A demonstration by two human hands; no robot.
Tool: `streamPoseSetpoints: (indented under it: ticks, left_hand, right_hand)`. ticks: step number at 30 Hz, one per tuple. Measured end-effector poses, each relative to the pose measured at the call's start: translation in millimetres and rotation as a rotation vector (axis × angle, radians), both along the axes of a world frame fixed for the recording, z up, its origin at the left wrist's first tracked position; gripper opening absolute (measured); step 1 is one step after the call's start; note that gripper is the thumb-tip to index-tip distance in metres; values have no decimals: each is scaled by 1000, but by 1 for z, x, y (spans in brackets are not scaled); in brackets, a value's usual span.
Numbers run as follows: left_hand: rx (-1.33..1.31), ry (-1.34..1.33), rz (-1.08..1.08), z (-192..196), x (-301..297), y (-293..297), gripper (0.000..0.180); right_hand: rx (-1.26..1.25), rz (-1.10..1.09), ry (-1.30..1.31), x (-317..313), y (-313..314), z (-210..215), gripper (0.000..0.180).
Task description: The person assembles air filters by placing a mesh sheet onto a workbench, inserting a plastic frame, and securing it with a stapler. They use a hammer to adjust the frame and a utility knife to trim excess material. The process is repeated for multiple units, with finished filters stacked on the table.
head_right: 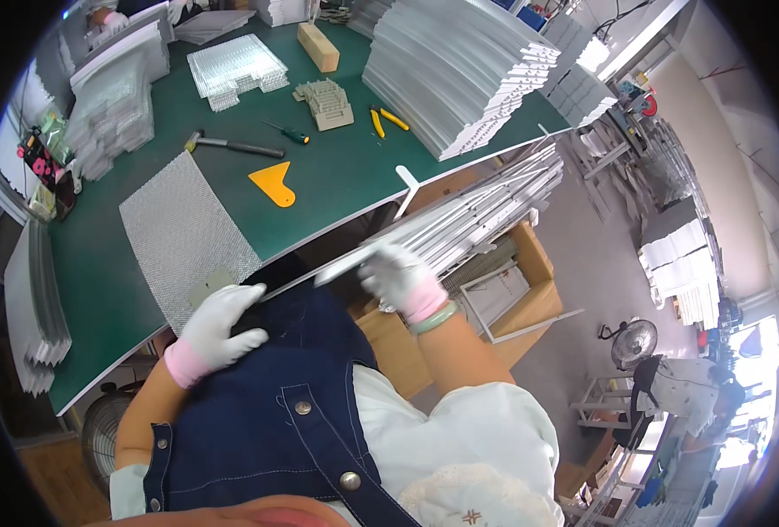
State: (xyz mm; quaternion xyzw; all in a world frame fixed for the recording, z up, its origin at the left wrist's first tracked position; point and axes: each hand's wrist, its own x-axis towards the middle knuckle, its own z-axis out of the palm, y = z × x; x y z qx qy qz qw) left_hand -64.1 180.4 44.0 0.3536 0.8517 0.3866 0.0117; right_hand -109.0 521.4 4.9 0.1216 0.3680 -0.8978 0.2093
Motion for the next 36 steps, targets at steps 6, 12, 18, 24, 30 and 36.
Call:
streamPoseSetpoints:
  ticks: [6,12,18,24,30,36]
  left_hand:
    - [775,-683,-30,10,5,51,77]
    - [1667,-652,-84,34,22,-45,56]
    - [1528,-270,-203,46,46,-144,57]
    - [1343,-344,309,41,40,-85,55]
    - [1359,-1040,305,8,46,-26,54]
    - [1396,-1076,339,11,28,-15,45]
  right_hand:
    - [291,525,232,44,-104,32,53]
    - [-377,-125,219,-27,-17,-7,28]
    - [-54,-506,340,-34,12,38,24]
    - [135,-773,192,-77,57,19,20]
    - [244,-961,116,-88,129,8,17]
    - [317,-792,-44,-111,181,-34,12]
